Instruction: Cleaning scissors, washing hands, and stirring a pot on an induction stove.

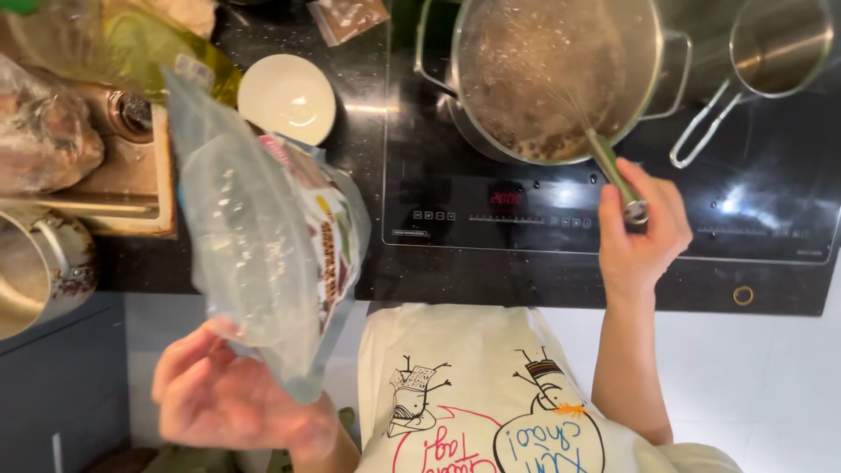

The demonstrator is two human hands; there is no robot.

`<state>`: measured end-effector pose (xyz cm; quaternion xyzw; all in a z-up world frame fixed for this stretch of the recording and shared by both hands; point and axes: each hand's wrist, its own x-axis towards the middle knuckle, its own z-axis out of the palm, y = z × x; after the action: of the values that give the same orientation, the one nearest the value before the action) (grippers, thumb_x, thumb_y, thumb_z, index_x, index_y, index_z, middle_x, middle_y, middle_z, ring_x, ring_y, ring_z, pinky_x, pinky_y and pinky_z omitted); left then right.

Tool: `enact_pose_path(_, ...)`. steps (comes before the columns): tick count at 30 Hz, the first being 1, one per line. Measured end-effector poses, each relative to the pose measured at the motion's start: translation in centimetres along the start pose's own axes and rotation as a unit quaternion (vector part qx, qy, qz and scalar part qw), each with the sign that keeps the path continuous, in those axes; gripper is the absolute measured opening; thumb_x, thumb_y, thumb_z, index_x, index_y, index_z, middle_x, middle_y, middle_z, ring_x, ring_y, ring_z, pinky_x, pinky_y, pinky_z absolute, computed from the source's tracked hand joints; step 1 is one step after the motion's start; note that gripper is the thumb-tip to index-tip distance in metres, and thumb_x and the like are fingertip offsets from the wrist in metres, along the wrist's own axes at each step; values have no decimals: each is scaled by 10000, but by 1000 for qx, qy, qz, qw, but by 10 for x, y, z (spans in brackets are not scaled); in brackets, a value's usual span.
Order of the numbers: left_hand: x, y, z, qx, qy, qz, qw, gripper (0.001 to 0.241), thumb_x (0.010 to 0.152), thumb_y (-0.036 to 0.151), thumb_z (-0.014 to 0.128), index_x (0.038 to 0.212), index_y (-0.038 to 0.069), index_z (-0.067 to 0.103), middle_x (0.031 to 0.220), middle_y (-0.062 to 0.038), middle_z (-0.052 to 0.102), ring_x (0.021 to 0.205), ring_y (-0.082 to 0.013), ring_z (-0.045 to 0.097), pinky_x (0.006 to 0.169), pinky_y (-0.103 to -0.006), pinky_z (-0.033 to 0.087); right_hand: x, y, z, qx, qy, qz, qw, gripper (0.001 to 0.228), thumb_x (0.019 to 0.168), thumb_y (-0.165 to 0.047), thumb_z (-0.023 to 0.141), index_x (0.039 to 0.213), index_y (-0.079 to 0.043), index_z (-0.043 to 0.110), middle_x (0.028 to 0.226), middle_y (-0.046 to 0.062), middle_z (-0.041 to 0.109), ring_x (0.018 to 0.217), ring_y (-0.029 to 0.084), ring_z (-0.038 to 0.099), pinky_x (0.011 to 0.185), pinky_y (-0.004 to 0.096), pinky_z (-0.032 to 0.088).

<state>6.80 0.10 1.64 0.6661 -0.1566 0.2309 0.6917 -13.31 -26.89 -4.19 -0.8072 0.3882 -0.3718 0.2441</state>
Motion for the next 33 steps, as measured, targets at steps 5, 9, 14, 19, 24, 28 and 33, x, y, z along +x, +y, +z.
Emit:
enact_pose_path(5, -5, -27, -22, -7, 12, 86, 996, 715, 846, 602, 684, 1226, 33, 477, 1230, -141, 504, 1064, -281, 574, 890, -401, 545, -8, 0, 8, -16, -42, -47, 998, 206, 1041, -1, 793, 1239, 1, 735, 1079, 116, 696, 917, 159, 652, 769, 239, 494)
enact_pose_path(9, -10, -33, -52, 20, 0, 63, 998, 641, 879, 562, 650, 1216, 38, 495, 1229, -142, 522, 1009, -274, 604, 859, -376, 532, -3, -4, 14, -43, -30, -86, 995, 239, 1058, 48, 776, 1292, -1, 752, 1107, 114, 723, 976, 176, 666, 829, 267, 497)
enact_pose_path(14, -9, -32, -80, 66, -29, 28, 997, 541, 920, 458, 623, 1219, 22, 510, 1237, -128, 505, 1026, -247, 584, 903, -373, 536, 9, -20, 21, -19, 0, -59, 998, 244, 1010, 82, 743, 1247, 21, 751, 1102, 122, 698, 944, 168, 643, 701, 243, 484)
enact_pose_path(19, -4, -35, -104, 97, -55, 8, 994, 502, 925, 387, 632, 1236, 11, 513, 1242, -134, 515, 1067, -246, 580, 945, -367, 514, 7, -14, 30, 5, 1, -58, 998, 220, 1034, 101, 752, 1244, 36, 766, 1023, 94, 655, 890, 135, 635, 728, 232, 499)
enact_pose_path(24, 21, -49, -103, 92, -81, -11, 992, 410, 906, 240, 652, 1220, 8, 526, 1179, -130, 583, 1031, -231, 590, 890, -328, 500, 4, -13, 32, -33, 13, -87, 996, 249, 1004, 106, 767, 1245, 42, 785, 989, 112, 661, 867, 157, 629, 704, 240, 489)
enact_pose_path(28, 61, -79, -94, 103, -100, -64, 988, 245, 913, 51, 662, 1143, 14, 585, 1077, -92, 635, 926, -189, 598, 842, -306, 502, 1, -6, 34, -59, -2, -106, 993, 280, 990, 76, 747, 1262, 31, 791, 1034, 118, 695, 870, 154, 621, 751, 231, 520)
enact_pose_path(33, 133, -192, -68, 92, -138, -130, 978, 133, 949, 20, 696, 1069, 30, 641, 898, -49, 653, 793, -130, 610, 742, -284, 522, -1, 20, 43, -115, -11, -122, 986, 266, 979, 11, 746, 1244, 22, 761, 985, 101, 653, 841, 145, 599, 738, 228, 503)
